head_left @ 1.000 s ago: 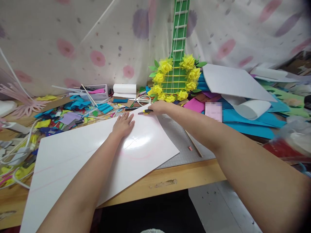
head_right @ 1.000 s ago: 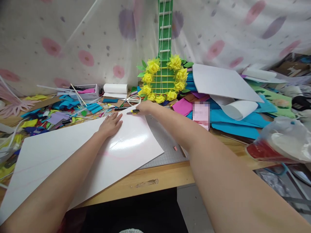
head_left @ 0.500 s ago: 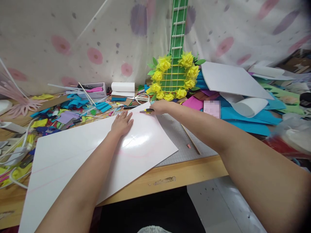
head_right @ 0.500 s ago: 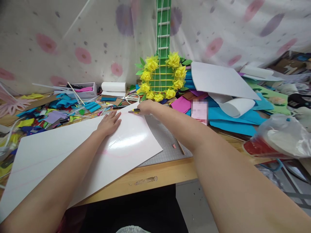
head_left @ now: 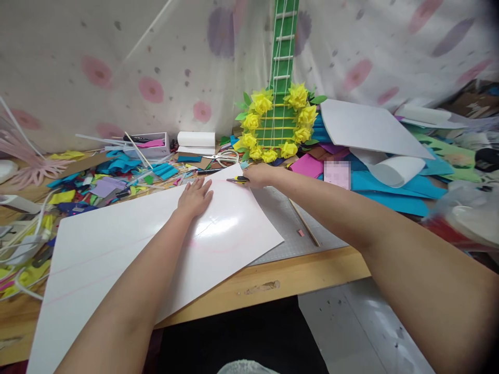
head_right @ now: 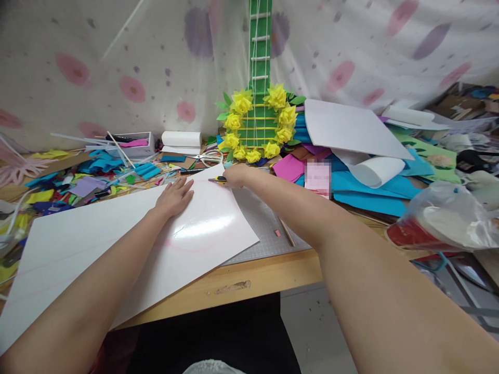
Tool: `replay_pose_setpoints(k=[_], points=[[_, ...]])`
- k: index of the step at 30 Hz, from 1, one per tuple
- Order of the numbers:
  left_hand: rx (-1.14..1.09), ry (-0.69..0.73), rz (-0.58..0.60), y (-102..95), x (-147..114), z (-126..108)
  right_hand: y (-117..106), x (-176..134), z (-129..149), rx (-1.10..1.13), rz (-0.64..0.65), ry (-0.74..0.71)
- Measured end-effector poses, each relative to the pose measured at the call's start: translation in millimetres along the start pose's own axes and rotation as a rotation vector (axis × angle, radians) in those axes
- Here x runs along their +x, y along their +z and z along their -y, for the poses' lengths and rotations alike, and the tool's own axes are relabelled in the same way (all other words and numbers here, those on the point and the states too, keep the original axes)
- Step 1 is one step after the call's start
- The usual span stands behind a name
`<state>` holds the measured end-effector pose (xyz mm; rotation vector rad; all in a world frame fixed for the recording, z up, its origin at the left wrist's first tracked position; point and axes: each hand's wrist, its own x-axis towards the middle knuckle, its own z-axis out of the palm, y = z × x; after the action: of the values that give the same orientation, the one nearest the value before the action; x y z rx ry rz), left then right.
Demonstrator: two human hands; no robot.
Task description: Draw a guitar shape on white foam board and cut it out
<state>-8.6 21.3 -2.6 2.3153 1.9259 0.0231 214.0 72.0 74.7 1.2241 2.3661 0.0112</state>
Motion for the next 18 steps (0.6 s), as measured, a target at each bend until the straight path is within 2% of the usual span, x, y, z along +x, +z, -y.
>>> replay_pose_setpoints(k=[10, 18], points=[[0.025, 0.005, -0.033, 0.3, -0.7, -1.3, 3.8, -4.1, 0.6, 0.092, 0.058, 0.040], [0.009, 0.000, -0.032, -1.3, -2.0, -3.2, -0.8, -21.9, 9.4, 0.170, 0.122, 0.091]])
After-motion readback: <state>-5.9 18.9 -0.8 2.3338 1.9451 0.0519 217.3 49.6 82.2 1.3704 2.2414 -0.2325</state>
